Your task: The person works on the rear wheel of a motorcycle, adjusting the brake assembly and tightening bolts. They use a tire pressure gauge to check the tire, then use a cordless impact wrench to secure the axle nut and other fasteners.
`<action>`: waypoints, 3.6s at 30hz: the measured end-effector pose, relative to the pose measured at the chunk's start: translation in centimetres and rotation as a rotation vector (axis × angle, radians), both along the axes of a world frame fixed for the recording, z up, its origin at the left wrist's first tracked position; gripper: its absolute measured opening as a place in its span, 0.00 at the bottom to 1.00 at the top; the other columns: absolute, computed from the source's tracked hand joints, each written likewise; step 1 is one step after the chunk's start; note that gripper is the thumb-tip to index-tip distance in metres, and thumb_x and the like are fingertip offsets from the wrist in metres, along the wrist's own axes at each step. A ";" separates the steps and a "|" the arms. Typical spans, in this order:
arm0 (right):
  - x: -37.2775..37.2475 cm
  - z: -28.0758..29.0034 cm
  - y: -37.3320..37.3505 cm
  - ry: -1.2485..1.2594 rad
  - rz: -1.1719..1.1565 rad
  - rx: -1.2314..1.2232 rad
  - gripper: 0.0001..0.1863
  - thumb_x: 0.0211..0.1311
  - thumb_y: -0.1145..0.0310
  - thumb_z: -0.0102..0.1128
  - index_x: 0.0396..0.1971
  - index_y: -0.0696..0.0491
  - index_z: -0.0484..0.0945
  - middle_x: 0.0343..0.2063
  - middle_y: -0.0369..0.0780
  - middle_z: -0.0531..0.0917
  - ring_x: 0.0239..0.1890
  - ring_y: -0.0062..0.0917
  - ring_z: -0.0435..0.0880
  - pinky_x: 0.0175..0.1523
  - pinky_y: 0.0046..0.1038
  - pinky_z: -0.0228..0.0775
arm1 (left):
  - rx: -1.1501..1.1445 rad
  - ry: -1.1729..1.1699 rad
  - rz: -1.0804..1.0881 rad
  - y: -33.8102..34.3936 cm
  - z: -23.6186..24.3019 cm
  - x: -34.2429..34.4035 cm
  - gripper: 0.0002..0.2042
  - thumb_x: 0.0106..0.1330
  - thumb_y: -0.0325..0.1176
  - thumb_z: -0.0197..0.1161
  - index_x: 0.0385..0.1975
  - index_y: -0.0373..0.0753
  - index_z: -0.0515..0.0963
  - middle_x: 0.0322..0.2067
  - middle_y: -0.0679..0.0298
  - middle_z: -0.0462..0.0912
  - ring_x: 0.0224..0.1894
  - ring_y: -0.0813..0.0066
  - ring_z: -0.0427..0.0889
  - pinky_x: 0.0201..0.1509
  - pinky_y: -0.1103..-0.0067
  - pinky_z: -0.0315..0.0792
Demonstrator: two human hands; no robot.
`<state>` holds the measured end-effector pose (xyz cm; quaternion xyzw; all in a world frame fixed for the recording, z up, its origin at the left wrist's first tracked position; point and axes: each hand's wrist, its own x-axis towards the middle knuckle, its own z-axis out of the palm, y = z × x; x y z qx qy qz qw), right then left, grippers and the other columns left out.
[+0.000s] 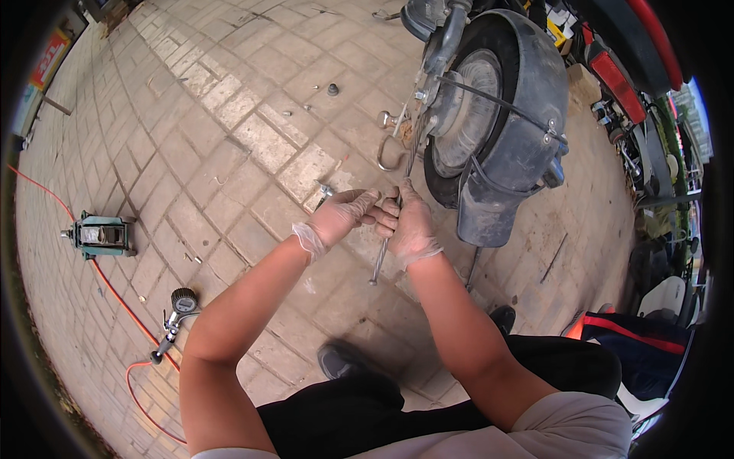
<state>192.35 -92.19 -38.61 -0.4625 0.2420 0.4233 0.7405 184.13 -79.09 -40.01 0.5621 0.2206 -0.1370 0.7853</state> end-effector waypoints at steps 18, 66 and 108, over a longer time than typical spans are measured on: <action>-4.4 6.2 -2.5 -0.781 0.745 0.080 0.22 0.70 0.59 0.53 0.56 0.60 0.71 0.50 0.41 0.78 0.53 0.21 0.75 0.58 0.24 0.65 | 0.923 0.148 0.320 8.2 0.3 -8.0 0.12 0.70 0.37 0.56 0.44 0.37 0.80 0.29 0.61 0.84 0.32 0.76 0.80 0.37 0.79 0.73; 12.1 28.8 8.5 -1.548 0.264 0.111 0.13 0.65 0.61 0.55 0.38 0.56 0.79 0.19 0.32 0.75 0.22 0.14 0.72 0.31 0.17 0.66 | -0.204 -0.377 0.402 3.4 13.4 -5.1 0.23 0.74 0.48 0.44 0.49 0.32 0.75 0.22 0.63 0.78 0.22 0.80 0.72 0.29 0.83 0.67; 13.6 22.4 9.3 -1.779 -0.019 0.027 0.20 0.67 0.55 0.57 0.18 0.52 0.74 0.15 0.28 0.70 0.18 0.10 0.65 0.24 0.19 0.58 | -0.184 -0.221 0.424 1.4 7.2 -7.2 0.20 0.74 0.45 0.47 0.48 0.33 0.77 0.25 0.64 0.80 0.24 0.79 0.74 0.32 0.83 0.69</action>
